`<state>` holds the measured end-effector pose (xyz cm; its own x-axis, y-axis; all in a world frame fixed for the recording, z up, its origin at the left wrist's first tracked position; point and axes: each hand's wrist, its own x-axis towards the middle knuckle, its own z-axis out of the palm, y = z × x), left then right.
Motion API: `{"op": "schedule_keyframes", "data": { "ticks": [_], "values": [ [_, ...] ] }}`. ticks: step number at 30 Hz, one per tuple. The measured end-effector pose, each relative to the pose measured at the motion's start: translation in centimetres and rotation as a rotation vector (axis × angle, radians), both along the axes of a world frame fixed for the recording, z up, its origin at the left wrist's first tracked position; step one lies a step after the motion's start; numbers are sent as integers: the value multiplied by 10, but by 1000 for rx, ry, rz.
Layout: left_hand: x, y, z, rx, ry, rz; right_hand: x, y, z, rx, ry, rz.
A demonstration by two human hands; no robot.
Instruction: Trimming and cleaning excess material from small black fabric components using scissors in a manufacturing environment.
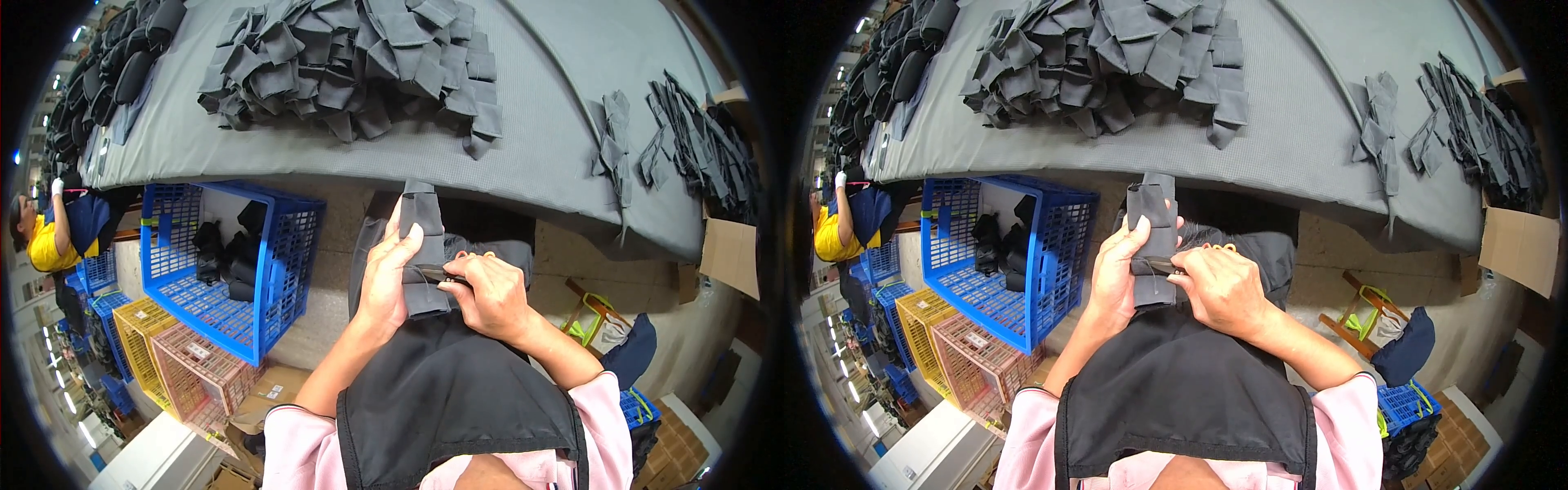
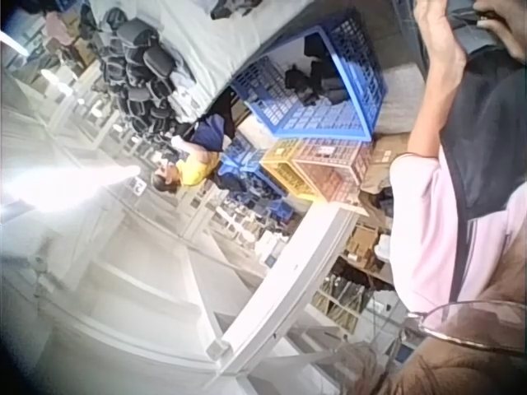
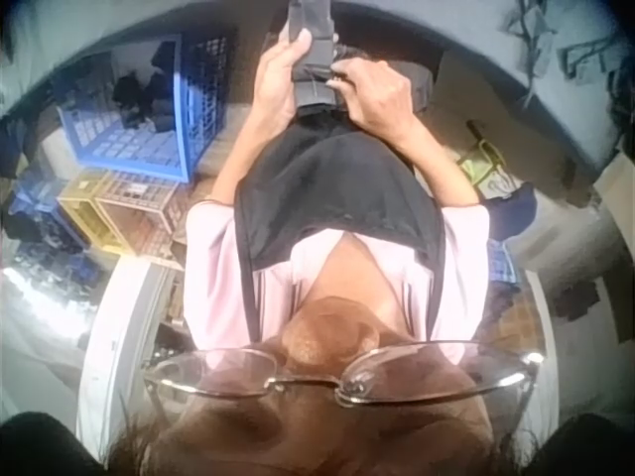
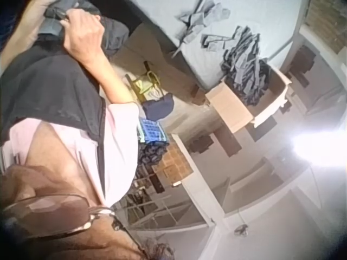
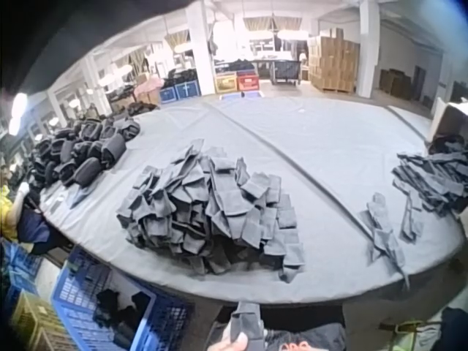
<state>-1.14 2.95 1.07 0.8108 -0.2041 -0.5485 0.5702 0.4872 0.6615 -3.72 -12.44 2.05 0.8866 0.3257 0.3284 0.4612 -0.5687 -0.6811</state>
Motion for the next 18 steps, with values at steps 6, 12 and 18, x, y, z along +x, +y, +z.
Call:
{"op": "schedule_keyframes", "data": {
  "ticks": [6,12,18],
  "values": [
    [-2,0,-2,-8,-21,-15,-3,0,2,-29,-28,-5],
    [-3,1,1,-37,40,-28,-7,-1,3,-36,11,2],
    [1,5,9,-94,52,-25,-13,-10,6,908,937,-169]
  ]
}}
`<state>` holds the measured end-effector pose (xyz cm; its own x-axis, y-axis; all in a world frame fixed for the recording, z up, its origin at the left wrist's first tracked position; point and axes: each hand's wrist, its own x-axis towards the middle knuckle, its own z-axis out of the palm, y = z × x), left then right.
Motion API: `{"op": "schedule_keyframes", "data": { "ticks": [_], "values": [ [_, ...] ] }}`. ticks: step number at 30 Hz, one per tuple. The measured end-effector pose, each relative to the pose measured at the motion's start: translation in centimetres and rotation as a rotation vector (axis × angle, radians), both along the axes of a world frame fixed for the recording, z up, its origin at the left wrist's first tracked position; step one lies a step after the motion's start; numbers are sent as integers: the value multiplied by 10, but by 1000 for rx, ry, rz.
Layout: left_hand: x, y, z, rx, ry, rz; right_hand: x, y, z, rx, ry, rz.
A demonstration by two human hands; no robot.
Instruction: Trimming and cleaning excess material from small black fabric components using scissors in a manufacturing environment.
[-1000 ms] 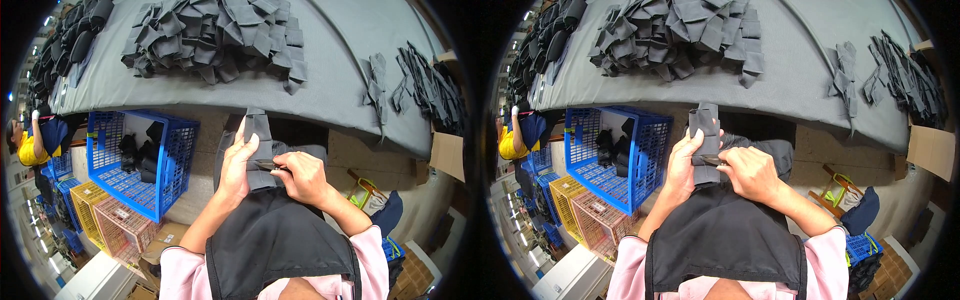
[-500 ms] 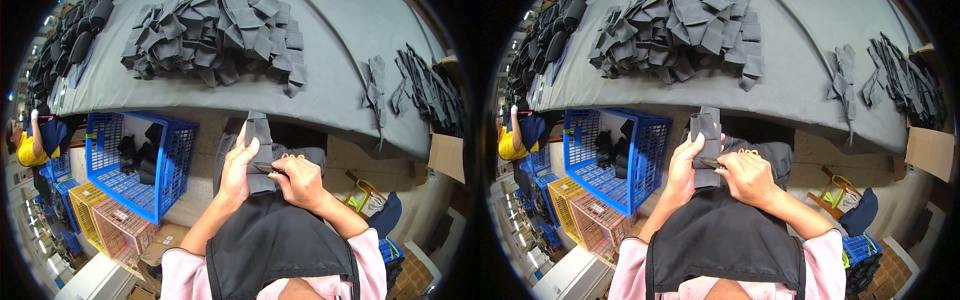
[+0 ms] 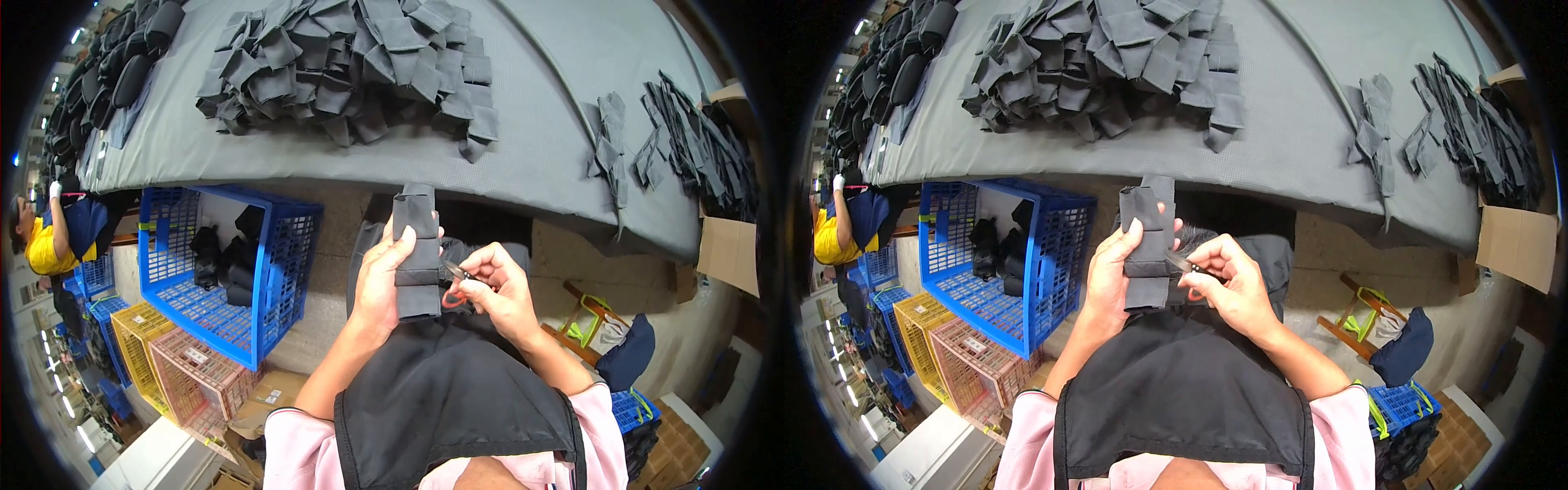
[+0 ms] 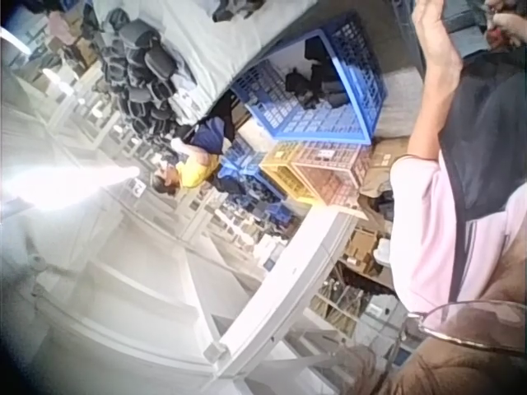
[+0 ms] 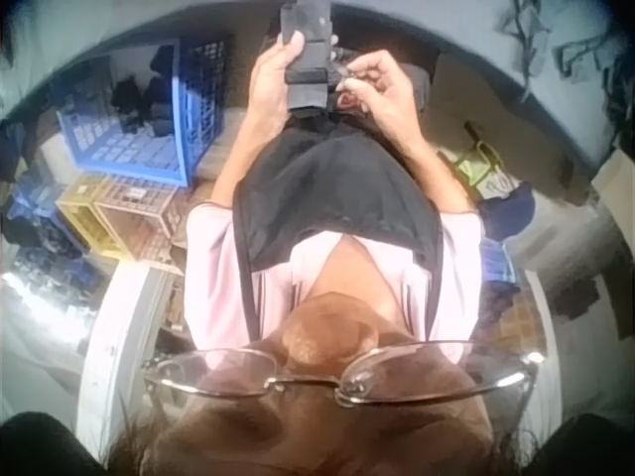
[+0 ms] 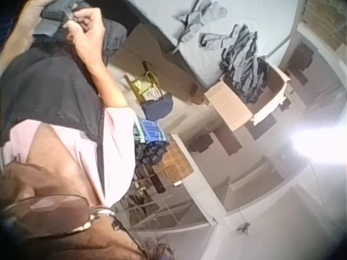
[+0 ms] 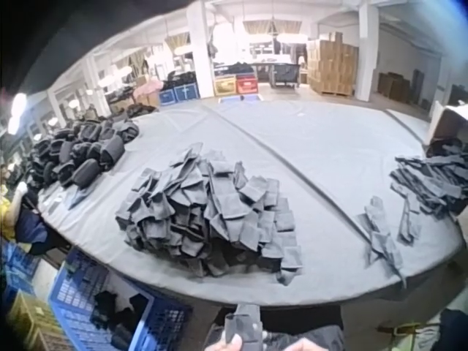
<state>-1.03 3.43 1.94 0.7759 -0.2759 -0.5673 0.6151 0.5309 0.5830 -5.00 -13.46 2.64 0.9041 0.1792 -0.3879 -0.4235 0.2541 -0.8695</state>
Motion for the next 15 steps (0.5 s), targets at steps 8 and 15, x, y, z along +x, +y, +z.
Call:
{"op": "schedule_keyframes", "data": {
  "ticks": [8,15],
  "values": [
    [5,6,-7,-197,-2,74,-11,-9,-13,-266,-150,54],
    [0,5,-12,-438,59,101,3,8,-5,-197,-261,88]
  ]
}}
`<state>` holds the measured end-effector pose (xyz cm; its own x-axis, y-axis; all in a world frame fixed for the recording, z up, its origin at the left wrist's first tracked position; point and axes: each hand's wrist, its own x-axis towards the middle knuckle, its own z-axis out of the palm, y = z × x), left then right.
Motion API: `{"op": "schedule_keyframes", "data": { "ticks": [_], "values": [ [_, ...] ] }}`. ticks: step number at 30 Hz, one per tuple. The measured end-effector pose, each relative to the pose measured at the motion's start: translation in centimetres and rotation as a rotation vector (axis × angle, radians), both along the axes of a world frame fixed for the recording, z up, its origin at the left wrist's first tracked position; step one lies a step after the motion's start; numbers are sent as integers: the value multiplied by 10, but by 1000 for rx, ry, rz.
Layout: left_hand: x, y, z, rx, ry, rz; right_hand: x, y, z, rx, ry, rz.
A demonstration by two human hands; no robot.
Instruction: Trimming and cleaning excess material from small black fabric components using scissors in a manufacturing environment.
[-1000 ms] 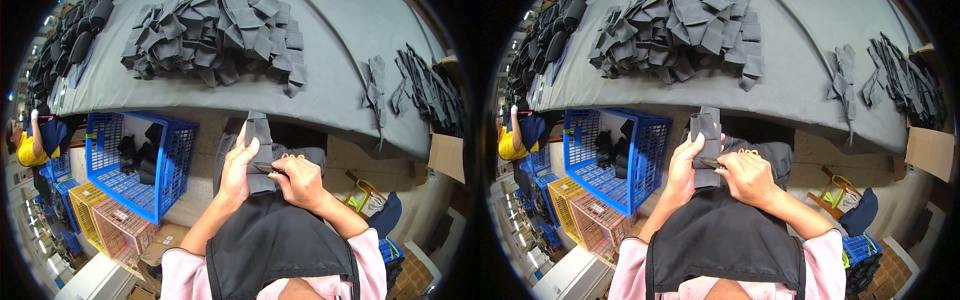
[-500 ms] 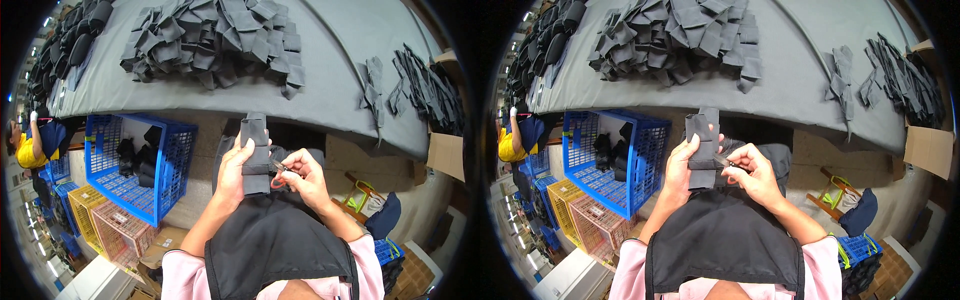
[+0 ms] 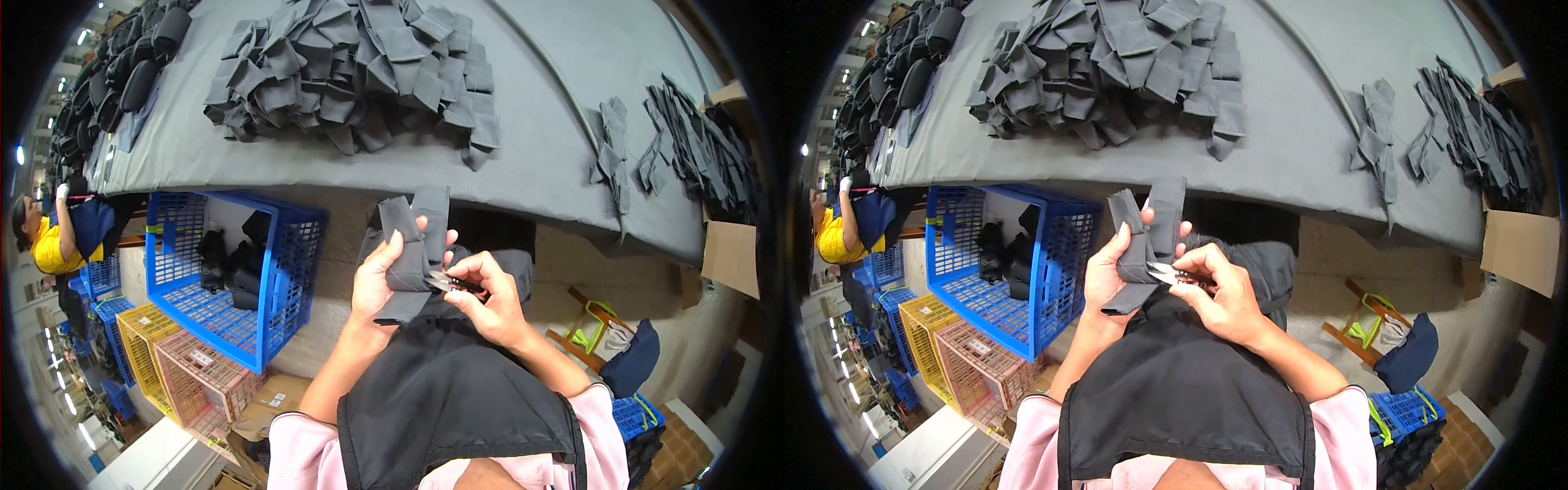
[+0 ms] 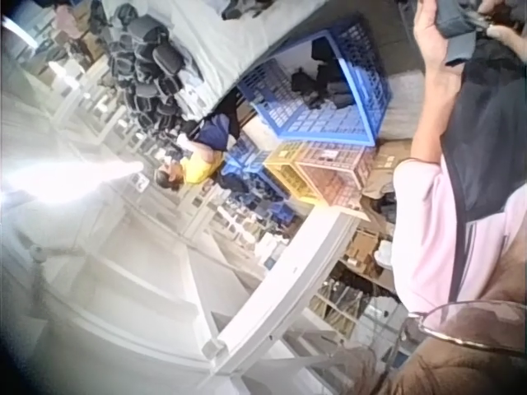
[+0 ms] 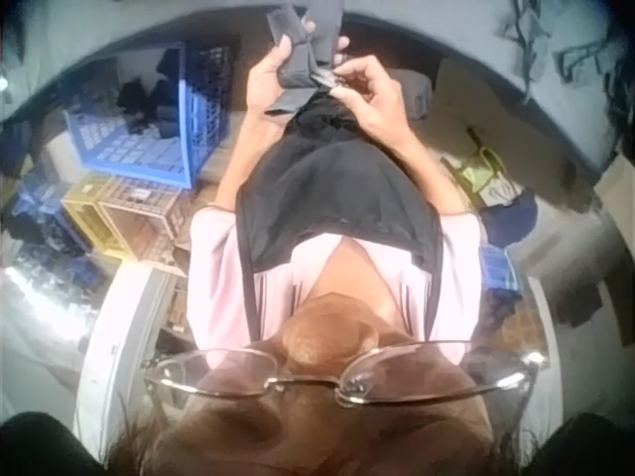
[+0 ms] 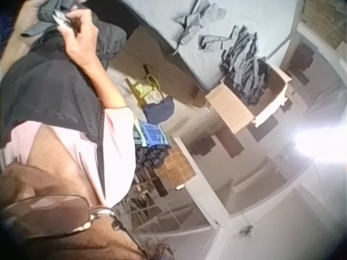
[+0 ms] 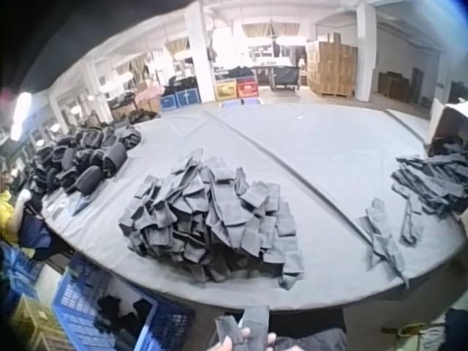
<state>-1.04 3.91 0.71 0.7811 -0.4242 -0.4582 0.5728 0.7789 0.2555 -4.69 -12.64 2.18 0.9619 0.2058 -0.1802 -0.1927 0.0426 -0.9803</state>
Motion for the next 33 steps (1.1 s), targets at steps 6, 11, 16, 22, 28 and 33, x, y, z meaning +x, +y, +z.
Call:
{"op": "schedule_keyframes", "data": {
  "ticks": [6,11,16,22,28,33],
  "values": [
    [4,5,4,147,-76,-29,-3,-5,1,264,124,-45],
    [12,7,17,406,-163,-28,2,-3,16,96,-123,-119],
    [5,-3,28,539,-240,-12,37,18,17,75,-74,-136],
    [7,9,35,664,-741,30,15,10,29,263,-181,-134],
    [26,0,20,460,-828,-53,20,16,29,286,163,-26],
    [38,12,35,698,-904,-163,38,22,27,373,164,-27]
  ]
}}
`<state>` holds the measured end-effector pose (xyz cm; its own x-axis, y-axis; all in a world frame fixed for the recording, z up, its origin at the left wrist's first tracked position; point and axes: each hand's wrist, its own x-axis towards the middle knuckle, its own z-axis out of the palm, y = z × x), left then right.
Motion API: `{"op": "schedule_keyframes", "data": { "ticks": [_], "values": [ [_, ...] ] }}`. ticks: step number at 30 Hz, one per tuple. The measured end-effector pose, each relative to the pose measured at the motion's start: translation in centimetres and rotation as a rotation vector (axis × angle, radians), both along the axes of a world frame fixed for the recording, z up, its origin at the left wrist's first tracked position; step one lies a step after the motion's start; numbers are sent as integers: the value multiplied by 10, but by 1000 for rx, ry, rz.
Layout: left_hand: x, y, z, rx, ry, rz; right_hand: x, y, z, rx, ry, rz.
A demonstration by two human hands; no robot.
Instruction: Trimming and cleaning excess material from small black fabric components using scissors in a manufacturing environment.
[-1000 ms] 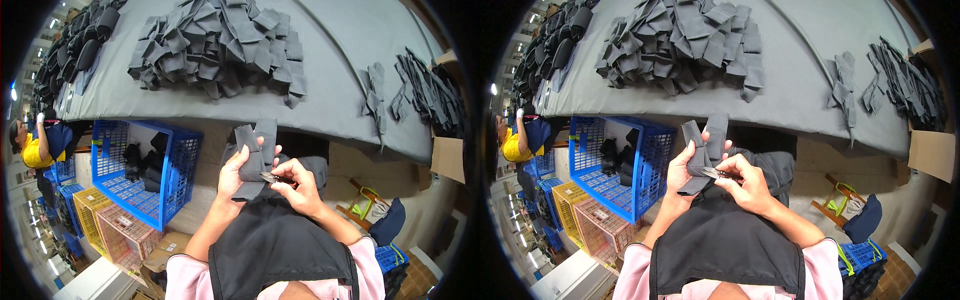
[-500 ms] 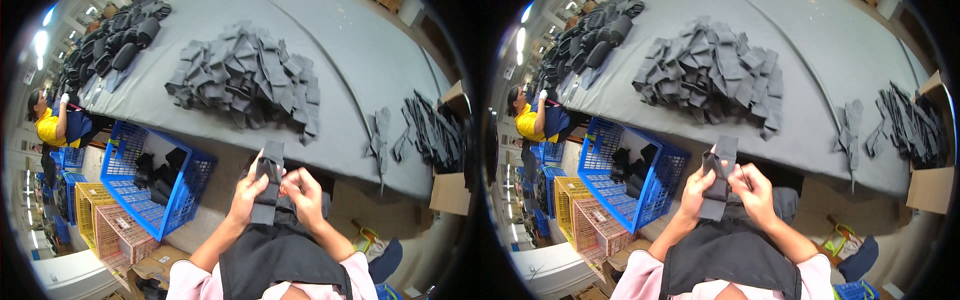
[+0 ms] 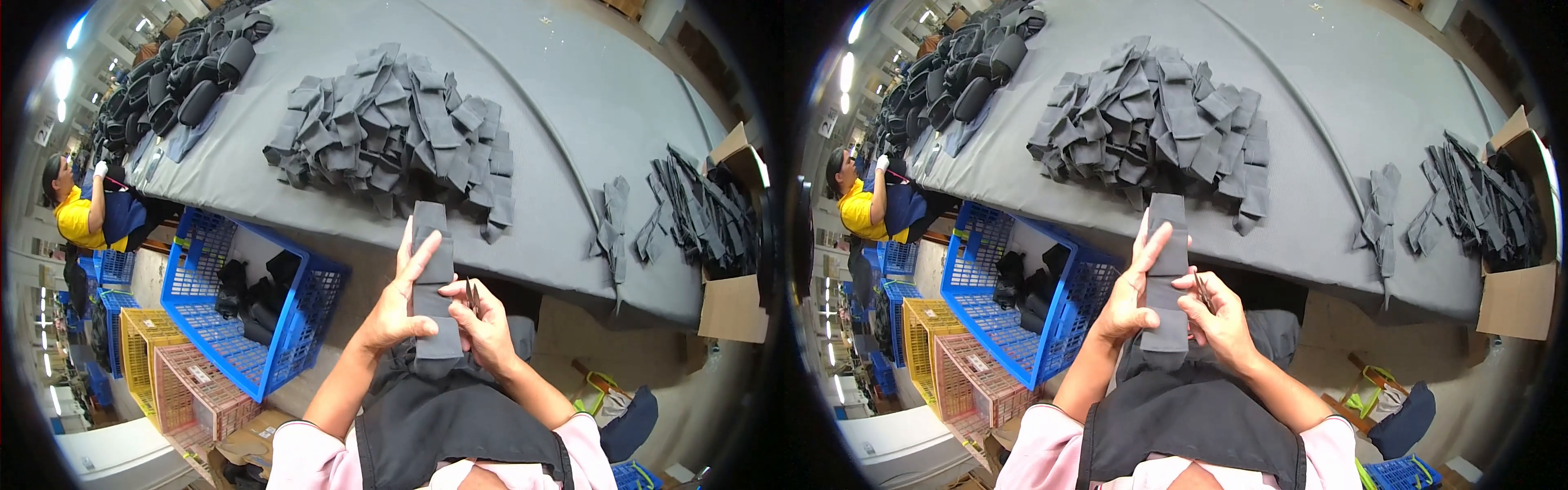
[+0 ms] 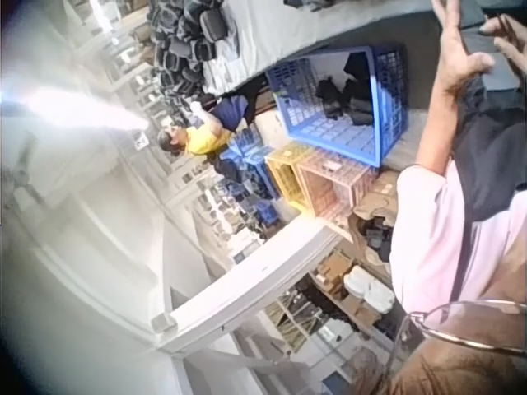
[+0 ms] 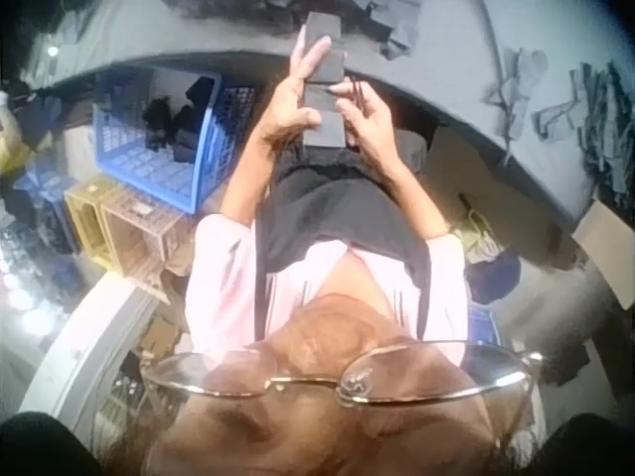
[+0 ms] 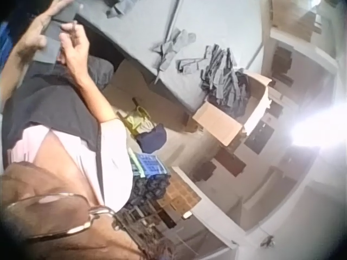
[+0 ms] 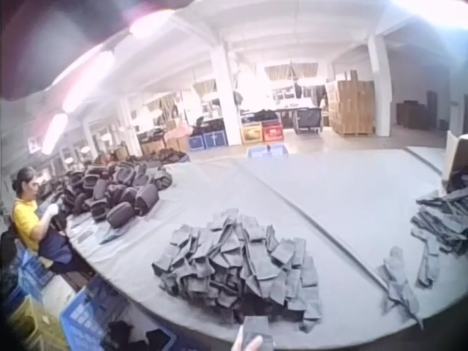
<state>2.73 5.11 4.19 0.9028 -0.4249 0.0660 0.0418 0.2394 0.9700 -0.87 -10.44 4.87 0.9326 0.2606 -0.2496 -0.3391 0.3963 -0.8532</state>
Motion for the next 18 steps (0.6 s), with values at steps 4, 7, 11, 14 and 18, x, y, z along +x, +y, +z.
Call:
{"op": "schedule_keyframes", "data": {
  "ticks": [4,7,11,14,18],
  "values": [
    [-1,-1,-8,-379,140,183,10,6,-11,60,117,14],
    [-4,-3,-15,-702,451,298,10,8,-20,77,58,-92],
    [-8,2,-21,-707,529,184,9,6,-39,102,122,-31],
    [-6,1,-13,-573,566,212,7,4,-48,154,204,-31],
    [-3,2,-19,-432,555,361,9,3,-51,28,190,-29]
  ]
}}
